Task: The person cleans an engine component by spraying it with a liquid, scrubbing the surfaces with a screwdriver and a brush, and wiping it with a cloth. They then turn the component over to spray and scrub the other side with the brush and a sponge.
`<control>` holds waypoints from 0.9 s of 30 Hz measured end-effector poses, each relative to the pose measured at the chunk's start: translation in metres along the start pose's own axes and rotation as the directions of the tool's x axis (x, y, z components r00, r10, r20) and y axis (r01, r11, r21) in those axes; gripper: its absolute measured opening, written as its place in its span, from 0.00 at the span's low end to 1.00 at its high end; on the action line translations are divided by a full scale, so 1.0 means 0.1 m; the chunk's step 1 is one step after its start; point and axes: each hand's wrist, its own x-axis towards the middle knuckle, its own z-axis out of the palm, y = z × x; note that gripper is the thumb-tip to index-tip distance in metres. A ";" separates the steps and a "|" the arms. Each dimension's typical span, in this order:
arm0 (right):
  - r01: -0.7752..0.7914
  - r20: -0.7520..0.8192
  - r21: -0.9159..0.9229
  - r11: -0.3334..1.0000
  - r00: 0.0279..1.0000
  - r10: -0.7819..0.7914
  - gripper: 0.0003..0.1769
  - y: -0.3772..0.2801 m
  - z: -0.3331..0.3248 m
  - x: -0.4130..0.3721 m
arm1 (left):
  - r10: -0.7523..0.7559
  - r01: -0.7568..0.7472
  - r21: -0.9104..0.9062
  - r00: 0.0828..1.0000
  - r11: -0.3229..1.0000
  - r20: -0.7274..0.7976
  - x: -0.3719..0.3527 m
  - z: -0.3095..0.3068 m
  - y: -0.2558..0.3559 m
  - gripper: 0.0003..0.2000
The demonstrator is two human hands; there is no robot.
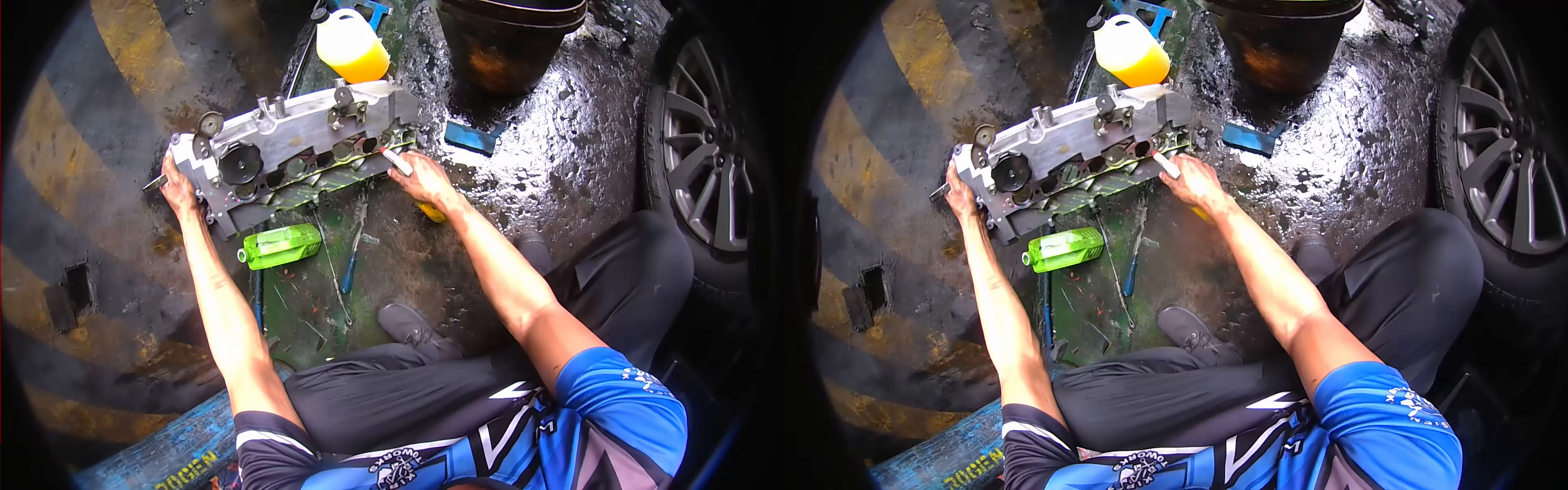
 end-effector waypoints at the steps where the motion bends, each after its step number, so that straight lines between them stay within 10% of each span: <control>1: -0.068 0.130 -0.020 0.997 0.989 0.070 0.22 -0.04 -0.08 0.04 | 0.018 -0.018 -0.021 1.000 1.000 -0.012 -0.02 -0.01 -0.04 0.25; 14: -0.235 0.205 0.059 0.970 0.954 0.218 0.30 -0.15 -0.08 0.25 | 0.159 -0.170 0.095 0.980 0.981 0.118 0.14 -0.11 -0.16 0.21; 27: -0.279 0.284 0.691 0.666 0.953 0.105 0.16 -0.17 0.01 0.11 | 0.242 -0.248 0.115 0.968 0.962 0.063 0.08 -0.06 -0.10 0.24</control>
